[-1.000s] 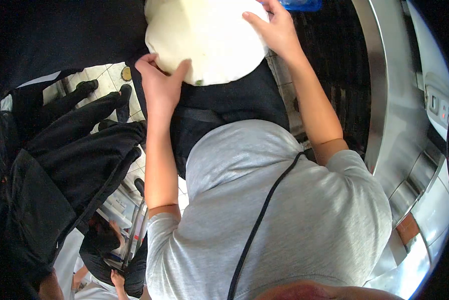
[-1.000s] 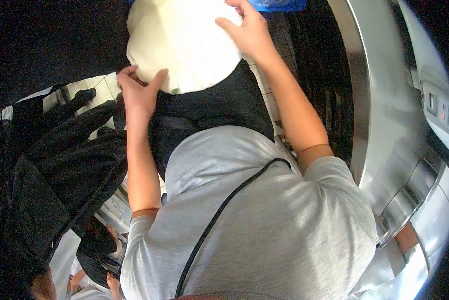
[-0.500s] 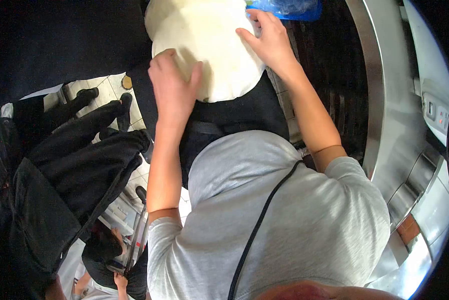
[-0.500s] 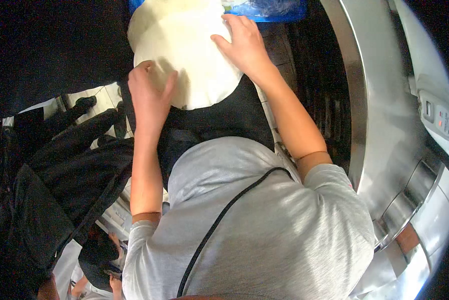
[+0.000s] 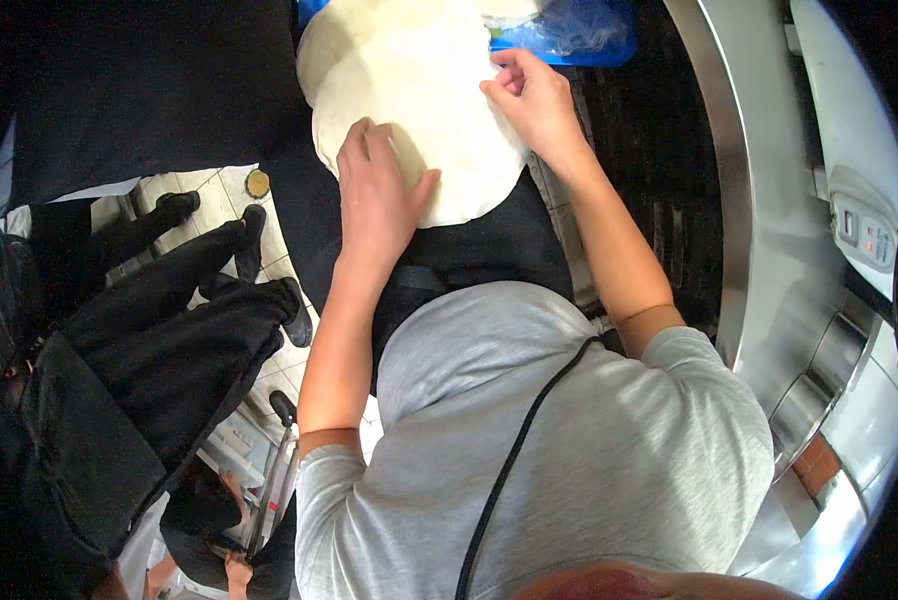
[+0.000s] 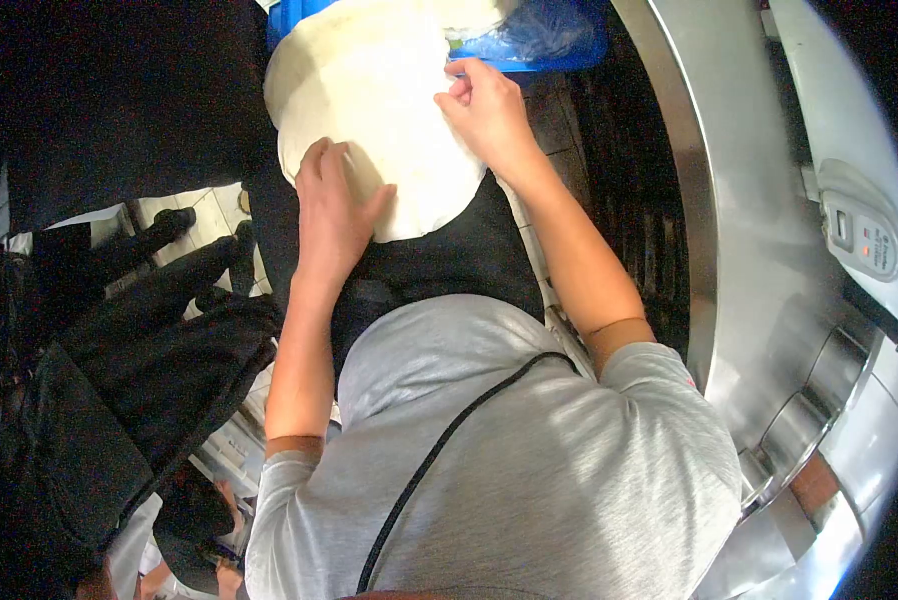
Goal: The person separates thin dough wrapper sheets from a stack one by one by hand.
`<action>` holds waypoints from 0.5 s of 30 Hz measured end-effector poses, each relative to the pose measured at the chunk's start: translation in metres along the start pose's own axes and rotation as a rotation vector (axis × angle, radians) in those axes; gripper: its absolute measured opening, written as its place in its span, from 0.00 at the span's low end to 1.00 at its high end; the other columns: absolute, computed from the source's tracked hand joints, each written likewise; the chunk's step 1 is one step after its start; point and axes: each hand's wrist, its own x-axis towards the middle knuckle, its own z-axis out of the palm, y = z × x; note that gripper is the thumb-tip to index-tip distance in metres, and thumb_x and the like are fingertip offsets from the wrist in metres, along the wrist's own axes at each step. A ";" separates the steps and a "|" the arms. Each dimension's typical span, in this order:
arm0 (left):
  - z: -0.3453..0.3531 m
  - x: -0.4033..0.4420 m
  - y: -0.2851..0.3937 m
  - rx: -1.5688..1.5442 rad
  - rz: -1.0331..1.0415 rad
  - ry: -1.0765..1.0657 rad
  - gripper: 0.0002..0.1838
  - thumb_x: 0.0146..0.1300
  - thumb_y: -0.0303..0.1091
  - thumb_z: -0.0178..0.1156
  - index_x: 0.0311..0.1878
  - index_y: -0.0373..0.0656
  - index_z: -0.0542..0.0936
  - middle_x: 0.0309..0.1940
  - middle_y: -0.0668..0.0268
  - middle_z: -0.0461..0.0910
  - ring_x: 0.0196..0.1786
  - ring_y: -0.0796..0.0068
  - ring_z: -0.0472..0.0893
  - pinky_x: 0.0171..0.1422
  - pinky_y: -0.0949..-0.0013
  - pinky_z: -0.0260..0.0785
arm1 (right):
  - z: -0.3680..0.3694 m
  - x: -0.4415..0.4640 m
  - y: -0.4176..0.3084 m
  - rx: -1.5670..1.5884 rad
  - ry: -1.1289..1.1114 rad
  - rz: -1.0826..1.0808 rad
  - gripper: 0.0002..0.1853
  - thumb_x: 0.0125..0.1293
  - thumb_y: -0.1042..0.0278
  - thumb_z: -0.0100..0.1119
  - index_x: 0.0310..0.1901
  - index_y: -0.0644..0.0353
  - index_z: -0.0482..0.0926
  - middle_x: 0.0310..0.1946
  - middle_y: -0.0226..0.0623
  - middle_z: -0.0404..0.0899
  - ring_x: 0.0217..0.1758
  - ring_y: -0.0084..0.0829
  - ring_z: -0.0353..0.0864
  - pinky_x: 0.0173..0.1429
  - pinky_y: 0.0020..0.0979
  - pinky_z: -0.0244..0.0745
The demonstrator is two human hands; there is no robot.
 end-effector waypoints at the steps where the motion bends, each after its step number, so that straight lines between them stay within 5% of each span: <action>1: 0.000 0.000 -0.001 0.008 0.002 -0.003 0.44 0.62 0.39 0.83 0.75 0.30 0.72 0.78 0.35 0.68 0.77 0.30 0.72 0.83 0.42 0.69 | 0.001 0.001 0.001 0.000 0.006 -0.005 0.20 0.68 0.66 0.78 0.59 0.64 0.88 0.42 0.43 0.90 0.45 0.37 0.92 0.56 0.40 0.88; 3: 0.001 0.001 -0.003 0.005 -0.002 -0.004 0.44 0.62 0.39 0.83 0.75 0.30 0.72 0.78 0.35 0.67 0.77 0.30 0.71 0.83 0.42 0.69 | 0.005 0.000 0.005 -0.062 -0.005 -0.038 0.18 0.72 0.64 0.78 0.58 0.64 0.90 0.42 0.38 0.93 0.44 0.30 0.92 0.55 0.34 0.89; 15: -0.002 0.000 0.000 0.022 0.041 0.018 0.41 0.59 0.36 0.84 0.70 0.27 0.74 0.75 0.32 0.69 0.75 0.29 0.73 0.81 0.42 0.70 | -0.038 0.003 0.019 0.190 -0.297 0.172 0.17 0.79 0.63 0.73 0.59 0.66 0.90 0.48 0.35 0.93 0.49 0.25 0.90 0.58 0.32 0.87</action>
